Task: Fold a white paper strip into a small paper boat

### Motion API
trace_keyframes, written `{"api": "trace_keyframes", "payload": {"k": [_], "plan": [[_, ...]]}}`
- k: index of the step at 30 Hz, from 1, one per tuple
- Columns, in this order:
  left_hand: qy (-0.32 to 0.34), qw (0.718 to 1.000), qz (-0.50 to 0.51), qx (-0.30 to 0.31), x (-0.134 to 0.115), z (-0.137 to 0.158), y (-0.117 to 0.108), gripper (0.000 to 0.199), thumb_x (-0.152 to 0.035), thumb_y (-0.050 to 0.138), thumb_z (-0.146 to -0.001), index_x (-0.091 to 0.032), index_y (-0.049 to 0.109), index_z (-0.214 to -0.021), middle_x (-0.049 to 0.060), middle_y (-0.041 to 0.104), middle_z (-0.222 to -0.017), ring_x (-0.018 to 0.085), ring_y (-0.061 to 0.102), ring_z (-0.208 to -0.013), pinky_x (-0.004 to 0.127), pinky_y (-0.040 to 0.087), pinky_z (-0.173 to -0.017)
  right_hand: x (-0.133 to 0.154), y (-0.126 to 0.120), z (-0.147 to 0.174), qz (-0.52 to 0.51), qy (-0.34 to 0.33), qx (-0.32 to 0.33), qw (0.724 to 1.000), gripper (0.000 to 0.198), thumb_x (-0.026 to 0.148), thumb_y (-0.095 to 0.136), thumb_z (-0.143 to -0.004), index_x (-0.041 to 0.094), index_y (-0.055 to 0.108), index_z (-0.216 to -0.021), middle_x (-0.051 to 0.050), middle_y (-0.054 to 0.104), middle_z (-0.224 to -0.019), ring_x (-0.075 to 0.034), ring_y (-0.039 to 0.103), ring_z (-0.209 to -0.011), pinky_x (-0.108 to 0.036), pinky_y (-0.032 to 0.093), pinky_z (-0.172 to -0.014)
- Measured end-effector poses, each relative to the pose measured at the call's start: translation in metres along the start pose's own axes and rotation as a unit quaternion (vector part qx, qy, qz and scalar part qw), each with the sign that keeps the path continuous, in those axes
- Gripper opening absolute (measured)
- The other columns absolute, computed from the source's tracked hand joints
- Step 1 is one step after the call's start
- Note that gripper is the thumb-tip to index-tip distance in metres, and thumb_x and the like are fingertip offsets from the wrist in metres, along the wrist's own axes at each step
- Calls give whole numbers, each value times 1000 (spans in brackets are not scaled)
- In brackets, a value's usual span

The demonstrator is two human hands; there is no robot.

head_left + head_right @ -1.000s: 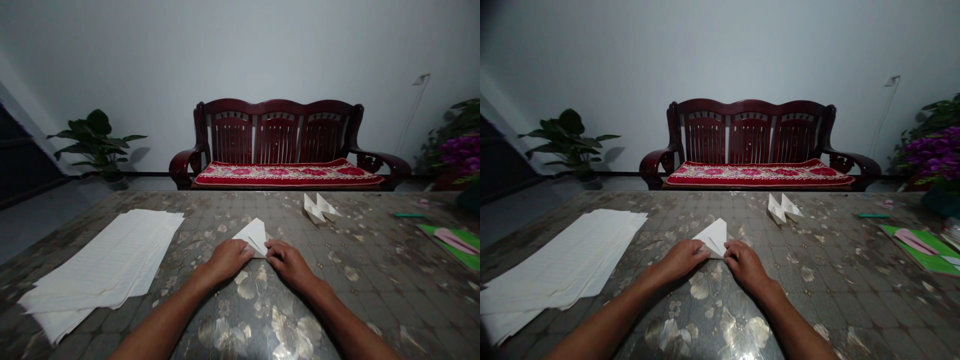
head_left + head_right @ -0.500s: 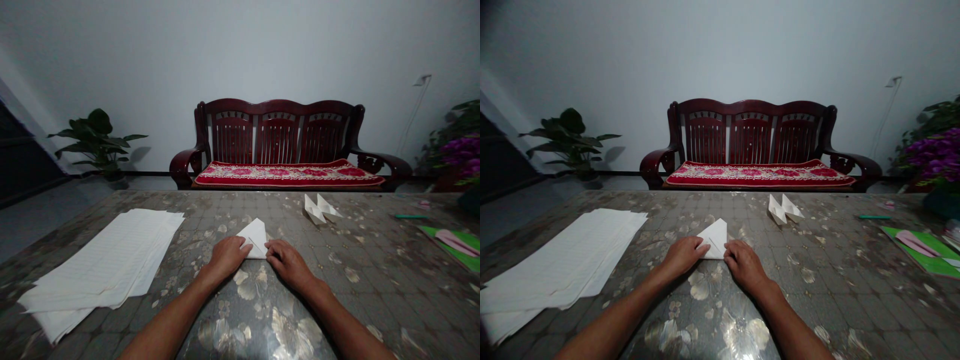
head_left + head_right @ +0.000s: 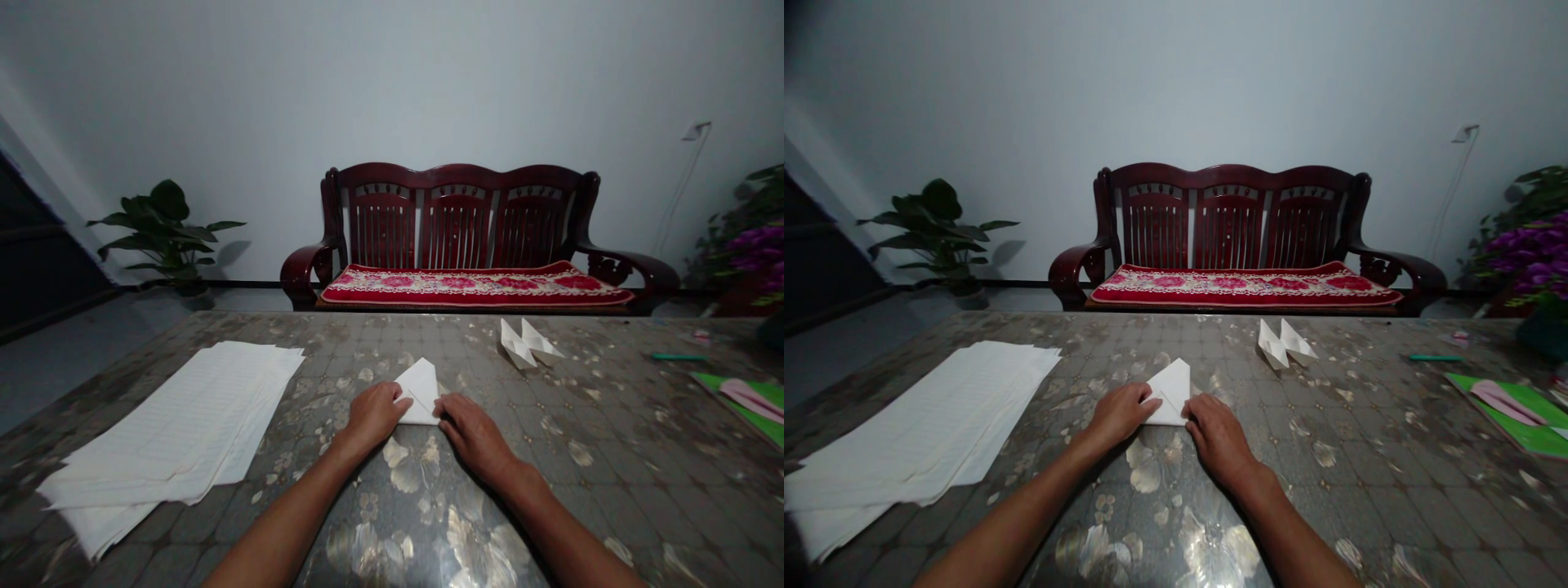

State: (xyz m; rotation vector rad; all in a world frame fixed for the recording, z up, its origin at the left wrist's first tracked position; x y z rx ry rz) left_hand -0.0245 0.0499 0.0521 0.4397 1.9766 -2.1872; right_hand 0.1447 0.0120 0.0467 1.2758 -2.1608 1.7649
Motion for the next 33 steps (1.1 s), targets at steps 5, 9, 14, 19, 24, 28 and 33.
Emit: {"api": "trace_keyframes", "payload": {"k": [5, 9, 14, 19, 24, 28, 33], "plan": [[-3, 1000, -11, -7, -2, -3, 2, 22, -37, 53, -90, -22, 69, -87, 6, 74, -97, 23, 68, -94, 27, 43, -72, 1, 1, 2, 19, -8, -3, 1000, 22, 16, 50, -92, 22, 63, -108, -8, 67, -106, -22, 61, -100, -36, 48, -90], [-9, 1000, -11, -10, -1, -5, 5, 23, -37, 52, -91, -22, 69, -91, 7, 74, -102, 23, 67, -97, 28, 45, -76, 4, 2, 3, 40, -22, 0, 999, 29, 21, 47, -96, 23, 64, -119, -9, 68, -115, -23, 62, -105, -37, 49, -92], [-12, 1000, -1, -23, -2, -4, 3, 21, -36, 54, -90, -21, 68, -95, 7, 73, -107, 23, 67, -100, 30, 45, -79, 10, 5, 2, 66, -37, 16, 997, 32, 25, 46, -100, 28, 66, -124, -8, 68, -118, -23, 62, -107, -36, 48, -92], [-24, 999, 12, -29, -2, -1, 1, 17, -35, 57, -89, -22, 67, -93, 5, 72, -107, 23, 65, -104, 31, 44, -85, 10, 7, 2, 85, -32, 17, 996, 31, 24, 50, -99, 30, 69, -123, -8, 68, -116, -24, 61, -106, -37, 47, -92], [-30, 999, 18, -40, 0, 0, -1, 15, -36, 60, -87, -22, 64, -94, 4, 72, -108, 24, 64, -106, 34, 42, -90, 9, 9, 2, 103, -39, 23, 994, 31, 23, 50, -99, 31, 68, -124, -7, 67, -119, -24, 61, -107, -37, 47, -93], [-37, 998, 31, -49, 1, 1, -3, 18, -34, 61, -87, -23, 63, -101, 3, 72, -104, 23, 65, -102, 34, 42, -87, 9, 9, 3, 112, -37, 23, 993, 32, 20, 51, -98, 29, 69, -122, -8, 66, -121, -25, 61, -108, -37, 47, -93], [-41, 997, 27, -59, 2, 0, -4, 11, -32, 59, -90, -23, 66, -91, 2, 73, -98, 20, 66, -98, 31, 41, -84, 12, 8, 2, 114, -40, 25, 992, 33, 19, 50, -98, 30, 67, -124, -8, 67, -119, -24, 61, -107, -37, 47, -93]]}}
Point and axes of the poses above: each hand's wrist, its own z-axis away from the middle knuckle, its own y-axis out of the palm, x = y × z, the point moved 8 cm from there along -z, towards the middle knuckle
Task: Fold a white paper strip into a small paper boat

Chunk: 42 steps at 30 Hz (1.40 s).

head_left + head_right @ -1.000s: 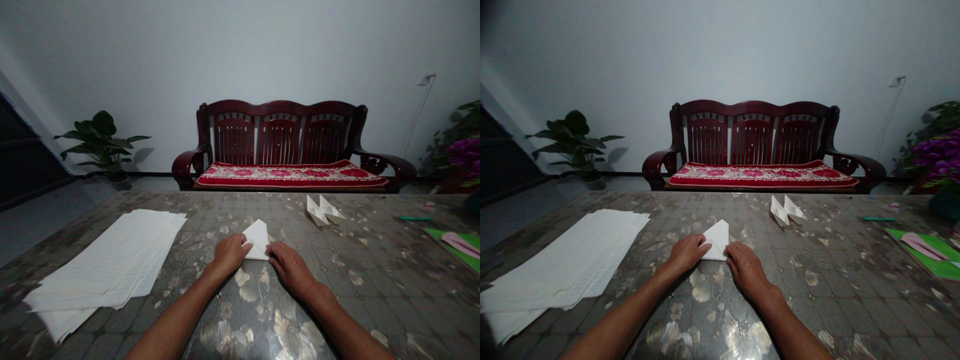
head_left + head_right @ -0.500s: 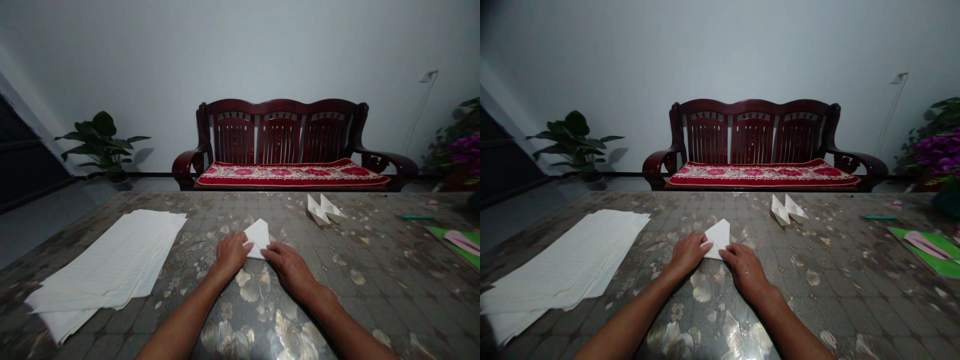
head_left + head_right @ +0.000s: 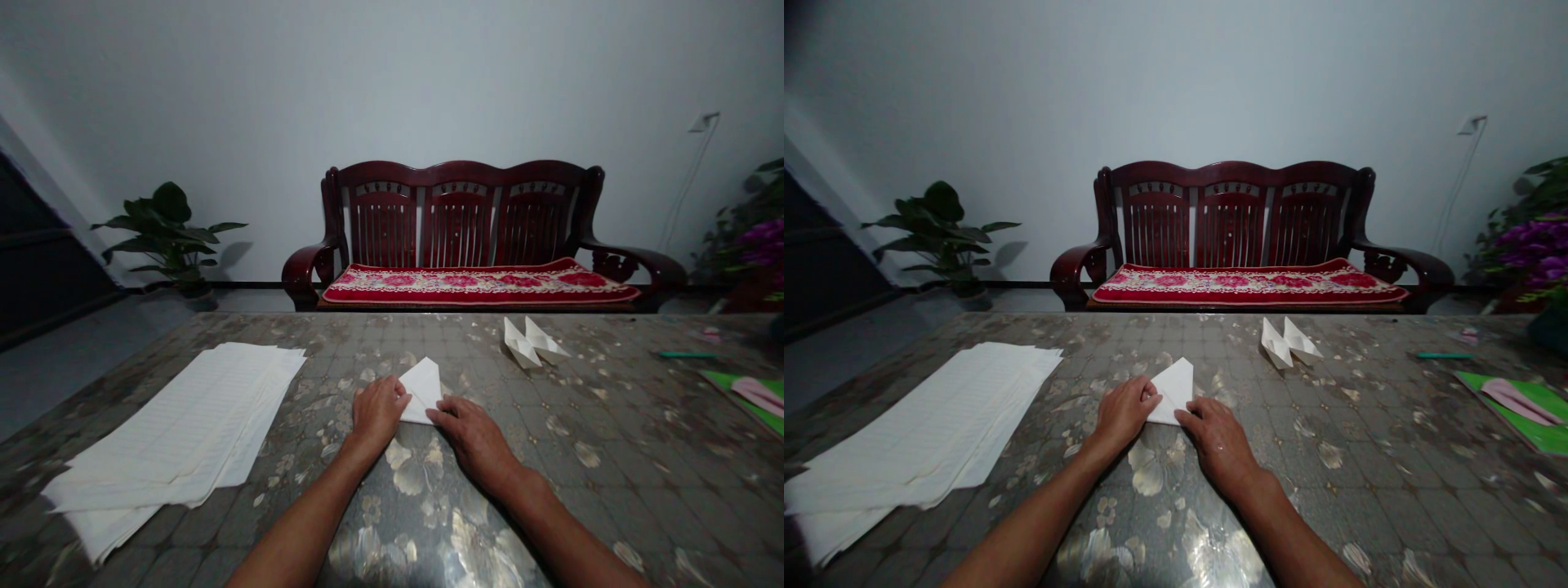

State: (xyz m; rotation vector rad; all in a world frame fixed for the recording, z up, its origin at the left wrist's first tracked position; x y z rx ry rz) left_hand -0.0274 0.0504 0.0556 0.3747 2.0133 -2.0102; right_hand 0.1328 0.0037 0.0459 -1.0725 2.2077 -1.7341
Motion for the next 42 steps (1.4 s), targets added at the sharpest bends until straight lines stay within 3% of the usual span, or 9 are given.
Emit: {"api": "trace_keyframes", "payload": {"k": [22, 42], "plan": [[-7, 999, -46, -26, -2, -2, 2, 23, -27, 46, -95, -21, 67, -90, 5, 74, -100, 21, 67, -97, 31, 42, -82, 3, -1, 0, 12, -18, -3, 1000, 36, 14, 50, -97, 25, 64, -128, -10, 68, -119, -22, 60, -107, -35, 47, -93], [7, 998, -52, -43, -4, -2, 4, 21, -28, 49, -94, -21, 68, -89, 5, 74, -99, 23, 67, -99, 34, 41, -83, 2, 4, 3, 28, -24, -8, 999, 36, 17, 50, -98, 26, 64, -129, -10, 67, -120, -23, 59, -109, -37, 45, -94]]}}
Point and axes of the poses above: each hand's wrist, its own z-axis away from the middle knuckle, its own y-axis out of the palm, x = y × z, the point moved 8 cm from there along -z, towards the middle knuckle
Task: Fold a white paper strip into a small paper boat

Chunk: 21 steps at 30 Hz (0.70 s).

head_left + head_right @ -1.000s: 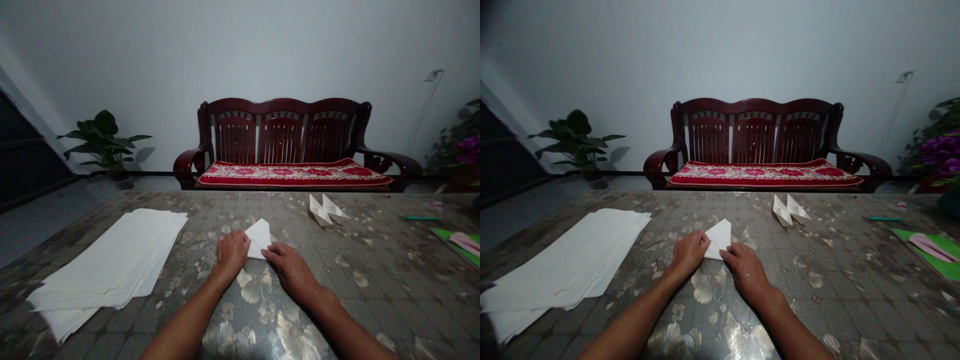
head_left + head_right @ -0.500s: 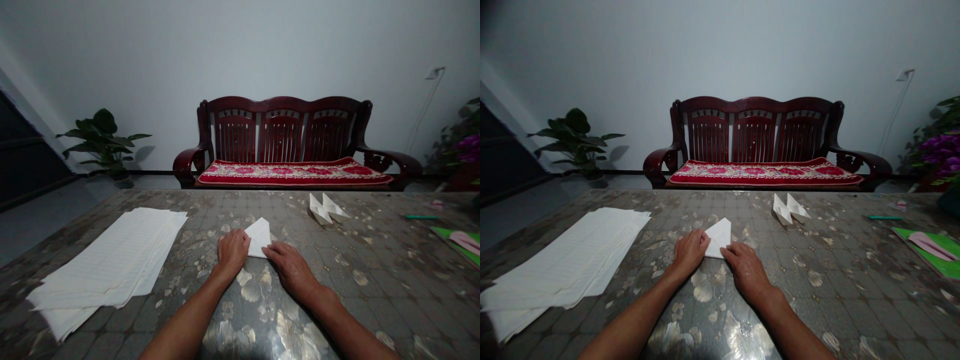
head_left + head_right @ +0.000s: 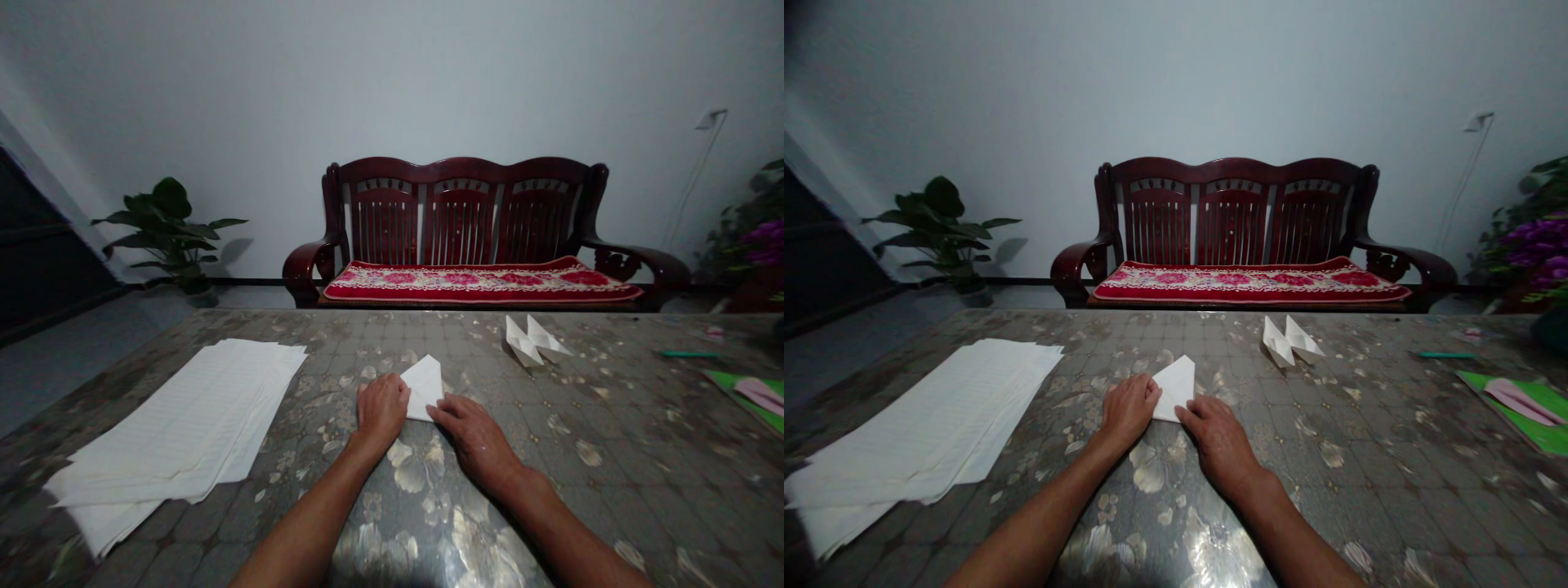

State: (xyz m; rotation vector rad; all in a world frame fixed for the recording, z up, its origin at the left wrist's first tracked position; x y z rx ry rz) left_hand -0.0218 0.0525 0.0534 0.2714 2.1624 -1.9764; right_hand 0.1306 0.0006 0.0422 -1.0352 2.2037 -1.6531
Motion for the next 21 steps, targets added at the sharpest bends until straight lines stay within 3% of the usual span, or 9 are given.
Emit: {"api": "trace_keyframes", "payload": {"k": [11, 16, 21], "plan": [[-4, 1000, -19, 17, -3, -2, -3, 25, -27, 44, -97, -21, 68, -95, 7, 74, -105, 24, 66, -102, 35, 42, -84, -2, 2, 0, -5, 4, 8, 1000, 37, 18, 51, -98, 28, 62, -131, -8, 66, -121, -23, 58, -109, -36, 44, -96], [-8, 1000, -1, 16, 1, -3, 1, 18, -30, 51, -96, -22, 67, -93, 3, 74, -103, 22, 66, -101, 33, 41, -84, 0, 0, -1, -1, 8, 12, 1000, 36, 18, 51, -98, 28, 64, -130, -9, 66, -122, -23, 58, -110, -36, 44, -95], [30, 999, 16, 2, 0, -6, 3, 12, -31, 58, -94, -24, 64, -101, 2, 72, -104, 21, 64, -102, 34, 39, -88, 2, -1, -1, 3, 9, 15, 1000, 35, 19, 51, -98, 27, 64, -130, -9, 66, -120, -23, 58, -110, -35, 45, -93]]}}
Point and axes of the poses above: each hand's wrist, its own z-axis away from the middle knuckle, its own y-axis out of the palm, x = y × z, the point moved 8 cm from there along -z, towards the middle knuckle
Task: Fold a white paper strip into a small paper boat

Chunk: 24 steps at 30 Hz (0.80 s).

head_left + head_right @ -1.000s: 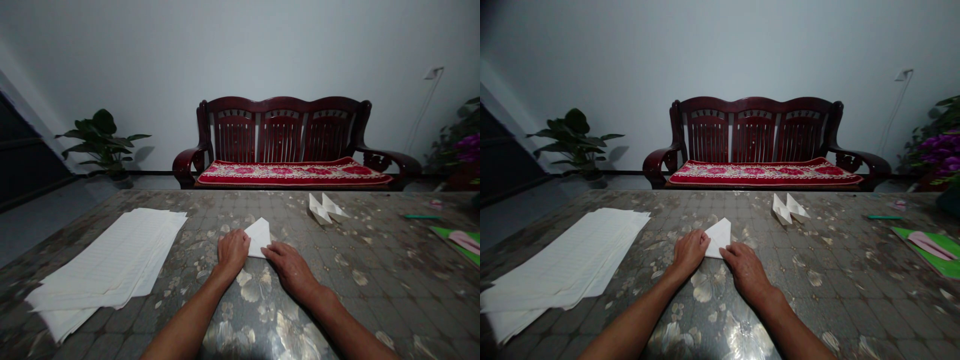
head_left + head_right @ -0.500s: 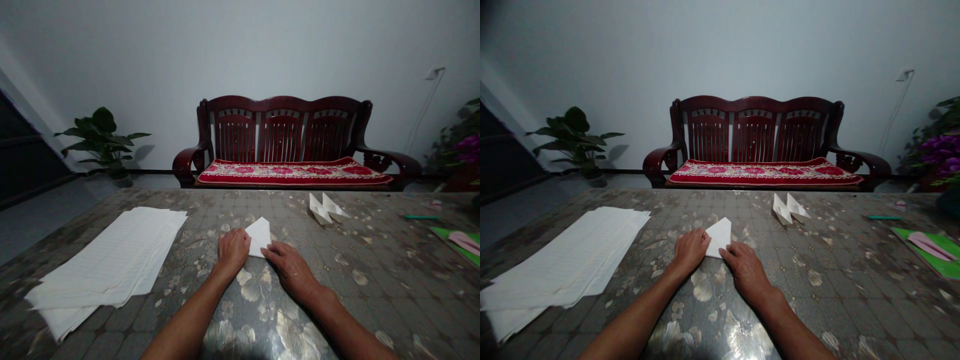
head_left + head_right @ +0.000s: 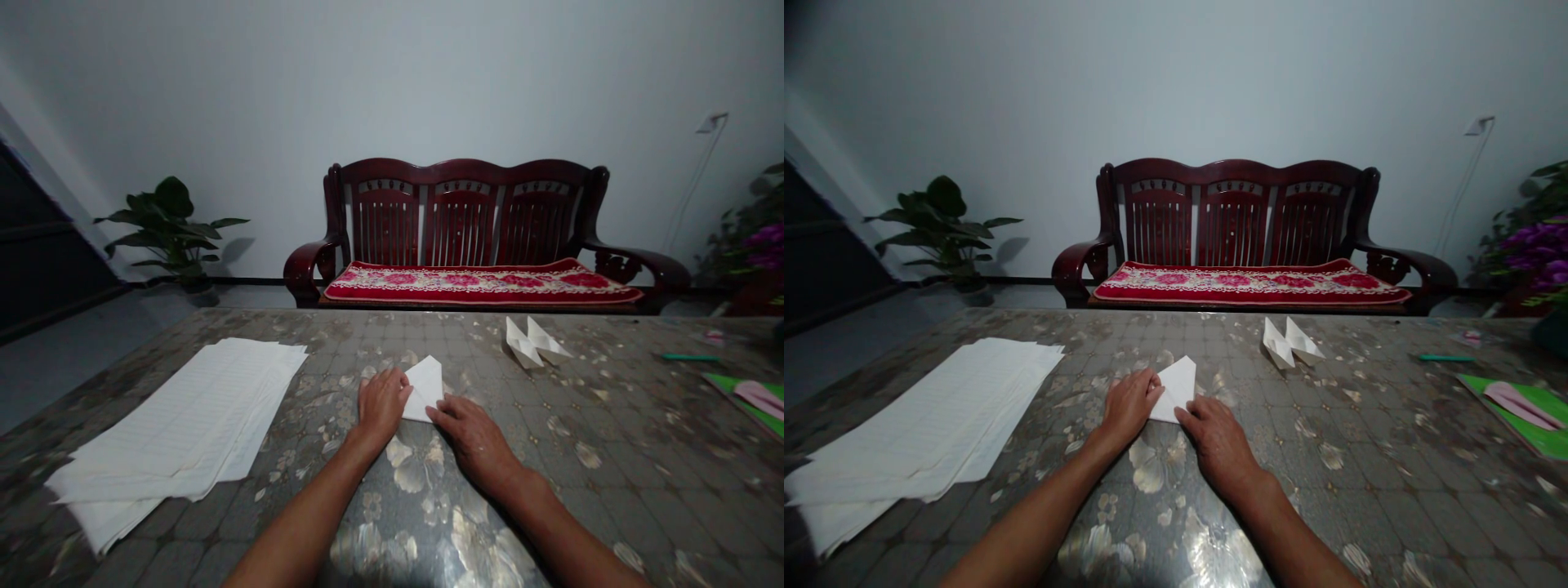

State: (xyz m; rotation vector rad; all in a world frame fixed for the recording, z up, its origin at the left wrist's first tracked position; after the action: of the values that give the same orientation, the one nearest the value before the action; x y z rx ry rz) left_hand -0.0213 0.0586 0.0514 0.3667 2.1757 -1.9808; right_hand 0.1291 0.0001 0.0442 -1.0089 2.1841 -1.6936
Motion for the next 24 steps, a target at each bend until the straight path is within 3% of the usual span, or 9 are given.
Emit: {"api": "trace_keyframes", "payload": {"k": [5, 8, 11, 14, 16, 19, 24], "plan": [[23, 1000, 4, 3, 0, -4, 3, 14, -29, 59, -94, -24, 62, -106, 3, 70, -105, 21, 63, -102, 34, 39, -90, 3, -1, -4, 10, -1, 19, 1000, 33, 19, 55, -97, 26, 65, -128, -8, 67, -113, -22, 58, -105, -34, 44, -91], [65, 997, -10, -31, -4, -6, 2, 20, -27, 59, -94, -24, 61, -114, 4, 68, -110, 22, 60, -106, 36, 39, -91, 5, -1, -7, 20, -1, 33, 999, 32, 19, 55, -97, 26, 65, -127, -7, 68, -108, -21, 57, -101, -33, 42, -89], [177, 982, -33, -53, -17, -6, 2, 24, -24, 55, -96, -25, 61, -120, 6, 64, -118, 24, 56, -112, 37, 39, -94, 6, -2, -8, 30, -1, 36, 999, 31, 21, 55, -98, 26, 64, -127, -6, 67, -106, -21, 56, -100, -33, 41, -89], [302, 953, -16, -4, -32, -2, 9, 19, -25, 52, -99, -26, 67, -110, 4, 65, -115, 21, 55, -110, 32, 40, -94, 7, -2, -8, 43, 3, 42, 998, 29, 24, 55, -98, 26, 65, -125, -5, 67, -105, -21, 56, -99, -33, 40, -87], [337, 941, -5, 31, -35, 0, 13, 17, -25, 55, -97, -25, 69, -105, 4, 67, -109, 20, 56, -107, 29, 41, -91, 8, -3, -9, 51, 2, 42, 998, 28, 24, 55, -99, 26, 65, -124, -5, 67, -104, -21, 56, -98, -33, 39, -87], [318, 947, 0, 47, -31, -2, 16, 15, -25, 57, -96, -25, 71, -103, 4, 68, -105, 21, 56, -105, 30, 42, -91, 10, -6, -10, 56, -2, 39, 998, 27, 23, 55, -98, 26, 66, -123, -6, 67, -102, -21, 55, -98, -33, 39, -87], [233, 971, 49, 17, -24, -6, 16, 15, -24, 58, -95, -24, 71, -102, 4, 68, -106, 20, 58, -105, 30, 43, -91, 13, -6, -12, 65, -3, 48, 997, 26, 21, 54, -98, 24, 66, -121, -6, 67, -100, -21, 56, -96, -34, 39, -86]]}}
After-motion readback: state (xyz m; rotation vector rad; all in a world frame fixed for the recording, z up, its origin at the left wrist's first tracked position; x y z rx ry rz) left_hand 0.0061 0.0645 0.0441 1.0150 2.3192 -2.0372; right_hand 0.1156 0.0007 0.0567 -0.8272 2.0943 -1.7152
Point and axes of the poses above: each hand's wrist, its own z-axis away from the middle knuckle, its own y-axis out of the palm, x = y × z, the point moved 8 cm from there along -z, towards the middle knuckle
